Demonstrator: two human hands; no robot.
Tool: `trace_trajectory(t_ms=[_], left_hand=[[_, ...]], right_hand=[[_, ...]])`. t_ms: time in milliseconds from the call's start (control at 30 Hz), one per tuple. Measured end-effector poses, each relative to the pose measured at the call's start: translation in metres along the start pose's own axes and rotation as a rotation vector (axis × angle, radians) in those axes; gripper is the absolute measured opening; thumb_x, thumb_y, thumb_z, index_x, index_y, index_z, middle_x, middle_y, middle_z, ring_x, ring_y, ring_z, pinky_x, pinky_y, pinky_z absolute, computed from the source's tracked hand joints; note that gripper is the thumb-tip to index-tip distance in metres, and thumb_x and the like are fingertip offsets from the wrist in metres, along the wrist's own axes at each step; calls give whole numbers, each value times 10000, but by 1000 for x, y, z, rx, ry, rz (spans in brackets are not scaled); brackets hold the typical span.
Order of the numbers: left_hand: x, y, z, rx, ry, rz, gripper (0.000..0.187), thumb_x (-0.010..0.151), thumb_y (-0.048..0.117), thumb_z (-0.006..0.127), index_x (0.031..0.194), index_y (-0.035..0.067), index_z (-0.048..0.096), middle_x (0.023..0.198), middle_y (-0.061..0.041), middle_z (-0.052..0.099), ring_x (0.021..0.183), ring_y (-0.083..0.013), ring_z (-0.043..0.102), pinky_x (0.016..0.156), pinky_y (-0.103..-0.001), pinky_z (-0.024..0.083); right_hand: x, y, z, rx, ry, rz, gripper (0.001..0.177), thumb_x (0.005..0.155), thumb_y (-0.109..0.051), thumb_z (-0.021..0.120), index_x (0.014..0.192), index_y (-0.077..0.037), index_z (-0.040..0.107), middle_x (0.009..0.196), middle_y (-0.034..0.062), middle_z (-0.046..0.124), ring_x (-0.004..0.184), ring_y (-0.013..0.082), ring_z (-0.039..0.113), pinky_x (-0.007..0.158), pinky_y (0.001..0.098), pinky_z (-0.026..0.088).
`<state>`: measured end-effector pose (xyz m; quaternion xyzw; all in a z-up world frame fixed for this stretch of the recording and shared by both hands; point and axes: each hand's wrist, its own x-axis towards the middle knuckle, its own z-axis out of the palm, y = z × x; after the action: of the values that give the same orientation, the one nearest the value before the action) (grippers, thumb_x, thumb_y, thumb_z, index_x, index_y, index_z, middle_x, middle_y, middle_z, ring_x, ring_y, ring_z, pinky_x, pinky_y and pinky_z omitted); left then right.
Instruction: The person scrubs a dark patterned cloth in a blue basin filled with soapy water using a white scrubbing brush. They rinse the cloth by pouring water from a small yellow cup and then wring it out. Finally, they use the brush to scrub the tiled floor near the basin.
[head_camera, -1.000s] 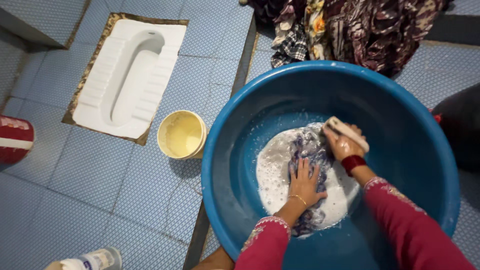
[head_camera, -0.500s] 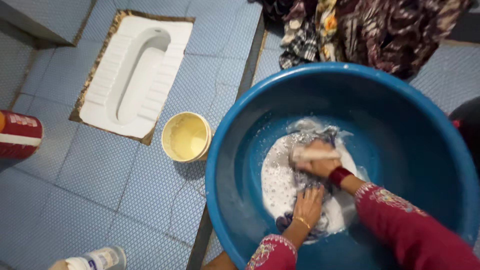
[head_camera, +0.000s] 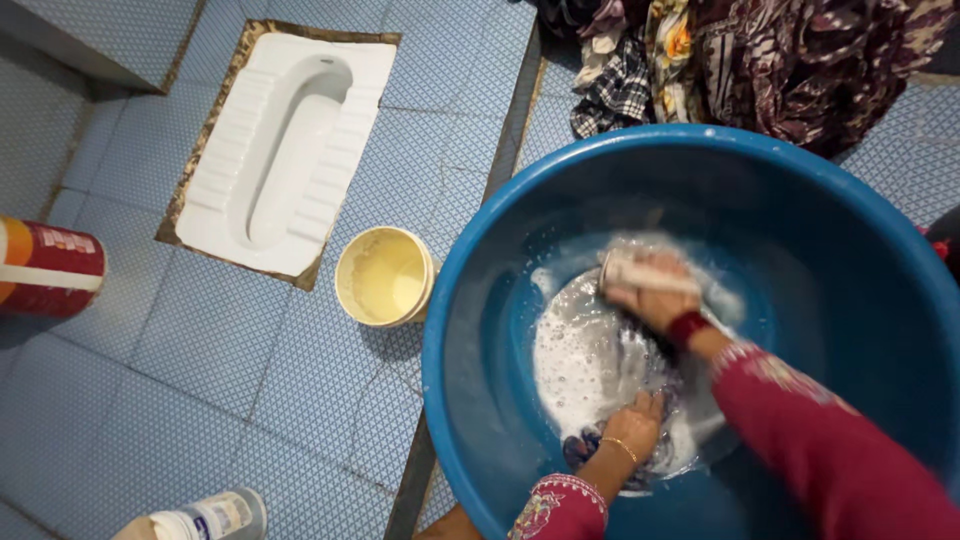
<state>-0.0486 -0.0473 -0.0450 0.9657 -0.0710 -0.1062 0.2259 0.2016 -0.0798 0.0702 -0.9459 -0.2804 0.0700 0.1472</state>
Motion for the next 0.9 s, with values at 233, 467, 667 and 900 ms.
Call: trace_trajectory(t_ms=[233,467,667,900], left_hand=[[2,10,-3,9,-151,-53,355,944,110,567,1285,12,582,1153,-209,665,916,-331,730,769,-442,592],[-2,11,-23,-16,-209,-85,427,954,93,563,1368,-3,523,1194,-247,639,894,-383,723,755,-470,593],[-2,6,-4,-24,-160,-29,343,944,86,560,1274,-5,548,1102,-230,672,876,-367,723,746,-465,590],[21,-10,-12,-15,-92,-60,367,919,83,550,1278,12,551,1093,-233,661,831,-371,716,713,-464,580]], right_hand=[[-42,23,14,10,-625,-206,556,847,-624,666,1088,-124,694,1024,114,665,879,227,665,796,404,547],[22,26,-12,-359,230,13,794,851,-792,550,1194,-85,662,1093,133,642,976,297,606,823,441,473],[-71,10,10,-112,-526,-457,738,851,-767,500,1245,-155,621,1066,88,611,915,213,589,826,396,498],[-24,34,28,-339,-159,-167,736,806,-767,532,1212,-159,624,1084,99,600,956,238,567,806,427,475]])
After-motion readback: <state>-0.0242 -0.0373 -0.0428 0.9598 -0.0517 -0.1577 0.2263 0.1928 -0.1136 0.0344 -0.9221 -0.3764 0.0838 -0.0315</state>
